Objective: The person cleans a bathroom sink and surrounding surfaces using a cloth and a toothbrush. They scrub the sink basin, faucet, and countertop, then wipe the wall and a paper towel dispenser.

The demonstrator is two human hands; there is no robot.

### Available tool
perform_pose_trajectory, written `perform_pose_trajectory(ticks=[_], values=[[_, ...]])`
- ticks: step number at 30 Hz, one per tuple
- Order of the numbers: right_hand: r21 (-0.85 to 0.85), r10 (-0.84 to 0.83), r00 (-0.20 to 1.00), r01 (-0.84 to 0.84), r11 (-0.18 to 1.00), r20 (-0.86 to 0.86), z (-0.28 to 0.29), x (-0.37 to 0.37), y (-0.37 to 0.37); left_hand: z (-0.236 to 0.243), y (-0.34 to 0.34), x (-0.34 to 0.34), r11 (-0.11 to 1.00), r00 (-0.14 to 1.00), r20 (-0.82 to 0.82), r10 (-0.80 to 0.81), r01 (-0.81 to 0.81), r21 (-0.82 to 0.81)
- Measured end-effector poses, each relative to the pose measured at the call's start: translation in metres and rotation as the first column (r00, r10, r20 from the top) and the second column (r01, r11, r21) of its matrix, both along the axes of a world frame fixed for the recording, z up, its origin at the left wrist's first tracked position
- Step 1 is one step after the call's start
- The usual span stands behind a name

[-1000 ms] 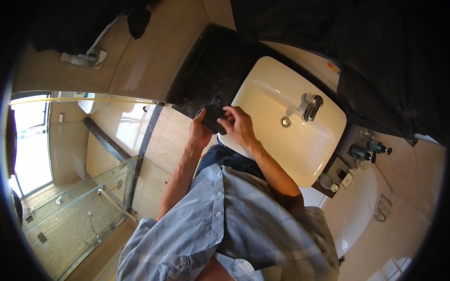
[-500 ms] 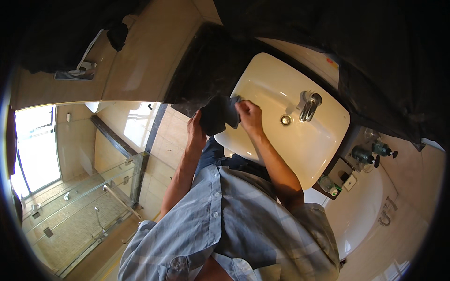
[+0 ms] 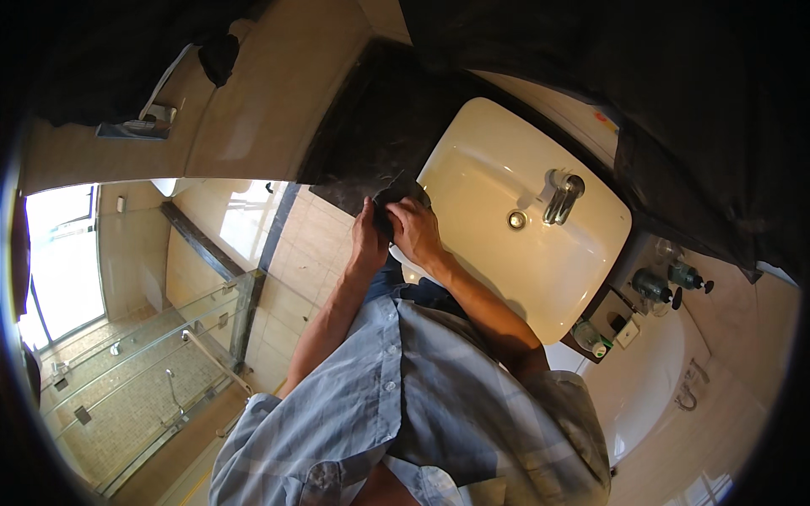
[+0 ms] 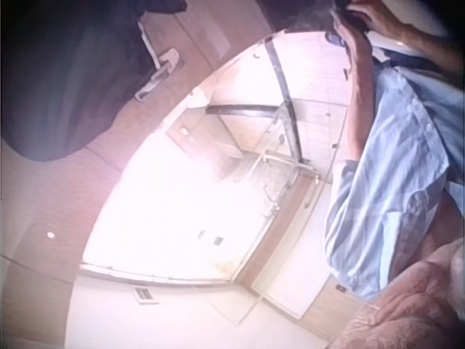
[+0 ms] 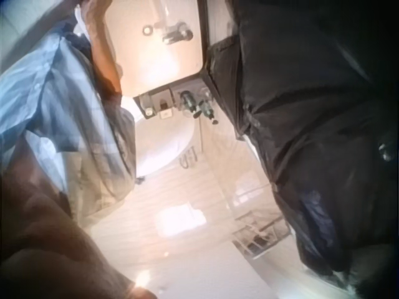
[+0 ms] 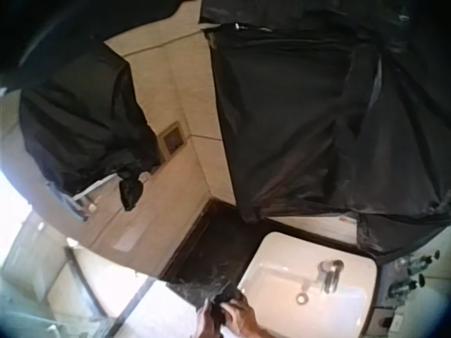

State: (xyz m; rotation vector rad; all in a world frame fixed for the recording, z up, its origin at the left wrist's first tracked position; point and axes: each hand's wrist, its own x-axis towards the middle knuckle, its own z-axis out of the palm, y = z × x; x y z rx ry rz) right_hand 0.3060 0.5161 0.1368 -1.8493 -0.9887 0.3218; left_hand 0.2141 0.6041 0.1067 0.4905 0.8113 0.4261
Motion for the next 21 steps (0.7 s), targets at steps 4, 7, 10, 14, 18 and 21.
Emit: perform_pose_trajectory(ticks=[4, 7, 10, 14, 18, 21], values=[[-0.059, 0.080, 0.996, -0.077, 0.995, 0.047, 0.006, -0.002, 0.001, -0.008, 0.000, -0.003, 0.997, 0.995, -0.064, 0.077, -0.078, -0.021], [-0.076, 0.132, 0.986, -0.125, 0.989, 0.098, 0.003, -0.004, 0.001, -0.005, 0.002, -0.004, 0.997, 0.996, -0.081, 0.050, -0.054, -0.055], [-0.127, 0.196, 0.976, -0.183, 0.975, 0.096, -0.006, -0.009, 0.001, 0.008, 0.002, -0.005, 0.998, 0.998, -0.035, -0.058, 0.059, 0.015], [-0.074, 0.300, 0.950, -0.294, 0.953, 0.090, -0.001, -0.014, 0.009, -0.003, 0.007, -0.019, 0.993, 0.983, -0.158, 0.096, -0.085, 0.076], [-0.128, 0.071, 0.856, -0.158, 0.979, -0.513, -0.013, -0.023, 0.021, 0.023, 0.032, -0.022, 0.689, 0.798, -0.585, 0.145, 0.343, 0.638], [0.051, -0.004, 0.231, 0.231, 0.972, -0.973, -0.027, -0.021, 0.036, 0.051, 0.049, -0.018, 0.189, 0.818, -0.573, 0.041, 0.557, 0.809]])
